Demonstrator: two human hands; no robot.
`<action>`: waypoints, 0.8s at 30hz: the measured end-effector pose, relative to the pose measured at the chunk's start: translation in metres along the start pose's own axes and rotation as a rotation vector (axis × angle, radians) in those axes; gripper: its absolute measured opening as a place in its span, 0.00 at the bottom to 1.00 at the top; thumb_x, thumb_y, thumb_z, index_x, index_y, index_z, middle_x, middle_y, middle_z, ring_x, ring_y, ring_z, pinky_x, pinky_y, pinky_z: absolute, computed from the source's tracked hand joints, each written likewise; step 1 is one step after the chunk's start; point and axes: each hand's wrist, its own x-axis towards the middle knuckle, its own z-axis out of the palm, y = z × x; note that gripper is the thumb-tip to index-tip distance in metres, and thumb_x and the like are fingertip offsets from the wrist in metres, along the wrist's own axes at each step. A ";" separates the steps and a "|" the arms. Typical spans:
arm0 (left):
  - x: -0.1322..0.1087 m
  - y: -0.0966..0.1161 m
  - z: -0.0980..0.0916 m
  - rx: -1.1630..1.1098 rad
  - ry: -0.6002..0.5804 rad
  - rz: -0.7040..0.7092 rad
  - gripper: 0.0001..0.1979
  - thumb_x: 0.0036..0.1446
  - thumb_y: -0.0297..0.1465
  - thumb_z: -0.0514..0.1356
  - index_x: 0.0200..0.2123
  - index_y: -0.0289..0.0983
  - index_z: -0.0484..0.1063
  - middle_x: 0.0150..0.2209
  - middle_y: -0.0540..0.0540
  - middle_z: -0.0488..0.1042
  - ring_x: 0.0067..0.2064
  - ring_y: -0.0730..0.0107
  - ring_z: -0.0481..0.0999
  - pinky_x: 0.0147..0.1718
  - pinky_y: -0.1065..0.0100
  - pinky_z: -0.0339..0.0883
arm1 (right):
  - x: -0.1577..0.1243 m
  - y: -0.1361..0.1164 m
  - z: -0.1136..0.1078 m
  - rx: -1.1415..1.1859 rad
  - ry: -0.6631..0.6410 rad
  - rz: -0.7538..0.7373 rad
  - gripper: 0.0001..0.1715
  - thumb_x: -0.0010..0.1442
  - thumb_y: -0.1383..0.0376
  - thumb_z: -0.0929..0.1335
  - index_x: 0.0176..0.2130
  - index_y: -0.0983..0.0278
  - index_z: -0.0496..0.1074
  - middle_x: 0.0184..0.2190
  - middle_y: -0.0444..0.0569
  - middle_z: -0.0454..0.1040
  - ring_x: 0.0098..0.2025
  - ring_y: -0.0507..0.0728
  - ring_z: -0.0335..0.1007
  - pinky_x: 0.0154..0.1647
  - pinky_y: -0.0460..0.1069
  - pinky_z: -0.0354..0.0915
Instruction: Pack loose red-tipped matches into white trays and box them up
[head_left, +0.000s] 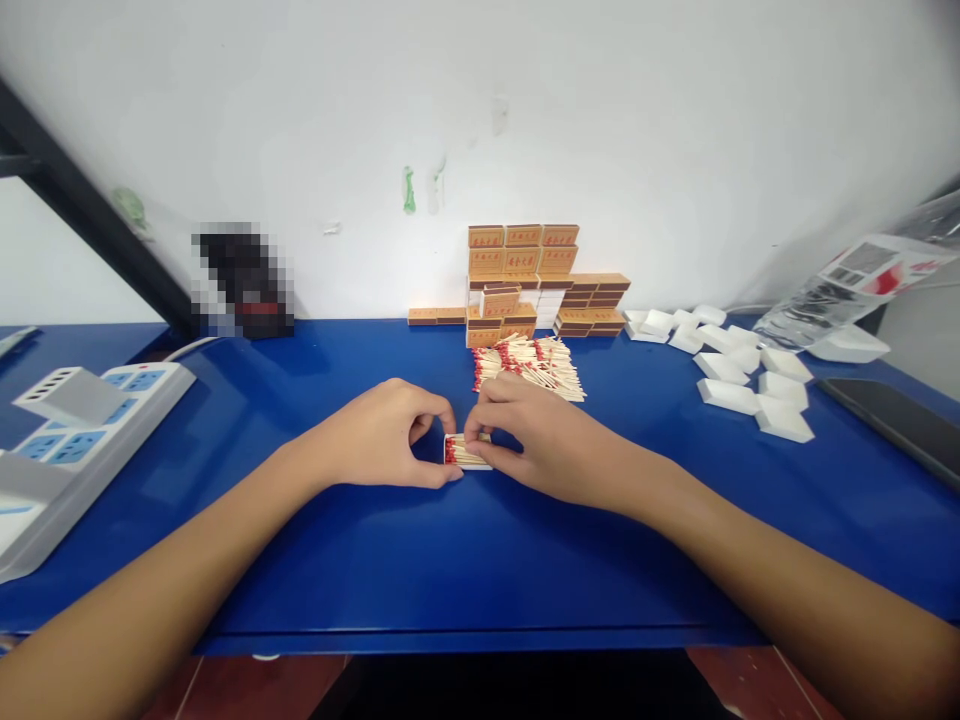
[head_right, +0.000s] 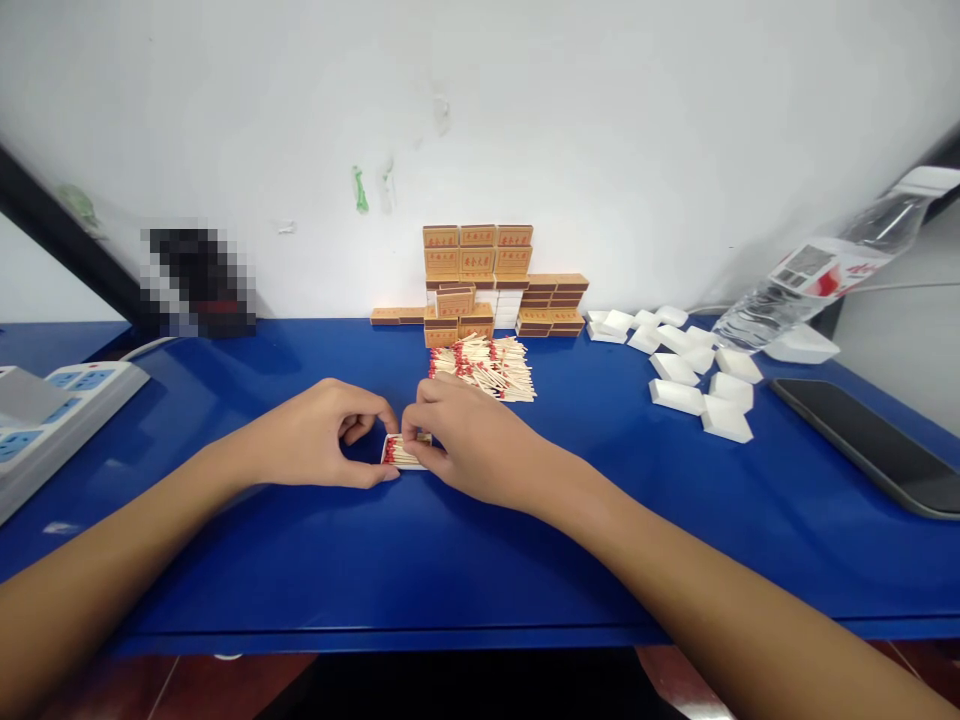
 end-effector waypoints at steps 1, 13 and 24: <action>0.000 0.000 0.000 0.002 -0.001 -0.004 0.14 0.51 0.40 0.72 0.36 0.39 0.78 0.21 0.57 0.63 0.23 0.75 0.62 0.24 0.70 0.53 | 0.000 0.000 0.000 -0.002 -0.001 -0.005 0.07 0.70 0.68 0.69 0.39 0.64 0.78 0.37 0.50 0.71 0.41 0.57 0.66 0.42 0.51 0.62; 0.000 0.000 0.000 -0.004 -0.008 -0.014 0.14 0.51 0.41 0.72 0.37 0.39 0.80 0.22 0.57 0.64 0.24 0.75 0.63 0.25 0.69 0.54 | -0.001 0.000 -0.002 0.016 -0.001 -0.038 0.11 0.71 0.67 0.67 0.44 0.62 0.81 0.37 0.50 0.70 0.40 0.58 0.67 0.41 0.52 0.63; 0.000 -0.001 0.000 0.003 -0.018 -0.009 0.15 0.52 0.43 0.72 0.37 0.40 0.79 0.22 0.57 0.64 0.24 0.75 0.63 0.25 0.69 0.54 | -0.001 -0.001 -0.002 0.044 -0.038 -0.007 0.05 0.68 0.68 0.71 0.43 0.62 0.79 0.39 0.49 0.71 0.42 0.57 0.68 0.42 0.51 0.63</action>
